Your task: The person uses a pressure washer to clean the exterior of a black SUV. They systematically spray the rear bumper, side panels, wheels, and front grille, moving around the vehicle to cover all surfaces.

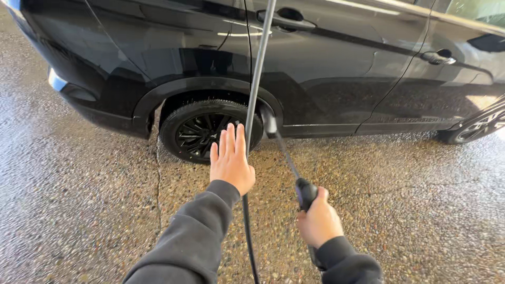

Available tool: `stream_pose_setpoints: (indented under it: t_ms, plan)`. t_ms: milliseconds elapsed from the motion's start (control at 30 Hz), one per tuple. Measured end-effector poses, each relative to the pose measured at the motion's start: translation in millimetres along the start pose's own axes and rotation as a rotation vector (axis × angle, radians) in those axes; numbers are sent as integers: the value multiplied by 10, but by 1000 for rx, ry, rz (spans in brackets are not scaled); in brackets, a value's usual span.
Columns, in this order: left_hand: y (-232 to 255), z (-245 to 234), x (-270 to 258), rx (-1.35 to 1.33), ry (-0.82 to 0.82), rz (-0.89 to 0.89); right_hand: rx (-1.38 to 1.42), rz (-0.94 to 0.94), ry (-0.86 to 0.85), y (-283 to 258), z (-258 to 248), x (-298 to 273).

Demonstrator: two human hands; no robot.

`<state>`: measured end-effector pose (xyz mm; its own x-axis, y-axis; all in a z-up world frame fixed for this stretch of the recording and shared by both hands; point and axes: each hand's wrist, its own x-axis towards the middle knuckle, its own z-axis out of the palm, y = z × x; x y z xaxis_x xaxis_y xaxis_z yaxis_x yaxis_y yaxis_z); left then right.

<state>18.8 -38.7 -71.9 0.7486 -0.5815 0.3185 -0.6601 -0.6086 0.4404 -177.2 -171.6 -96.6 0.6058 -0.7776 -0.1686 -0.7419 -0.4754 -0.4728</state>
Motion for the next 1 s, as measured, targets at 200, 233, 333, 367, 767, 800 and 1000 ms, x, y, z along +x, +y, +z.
stream_pose_setpoints:
  t_ms: [200, 233, 333, 367, 767, 800, 1000]
  plan:
    - [-185, -189, -43, 54, 117, 59, 98, 0, 41, -118, -400, -348]
    - [-178, -223, -72, 61, 136, 67, 113, -24, 11, -134, -477, -413]
    - [-78, -305, -190, 79, 164, 106, 101, -48, -129, -144, -689, -575]
    - [-28, -334, -230, 85, 171, 123, 65, -27, -204, -145, -748, -603]
    - [502, -627, -408, 16, 181, 286, -223, -68, -345, -38, -1081, -602]
    - [530, -642, -320, 48, 205, 292, -245, -61, -288, -13, -1126, -600]
    - [541, -725, 281, 193, 306, 352, -82, -127, 26, 114, -1328, -624]
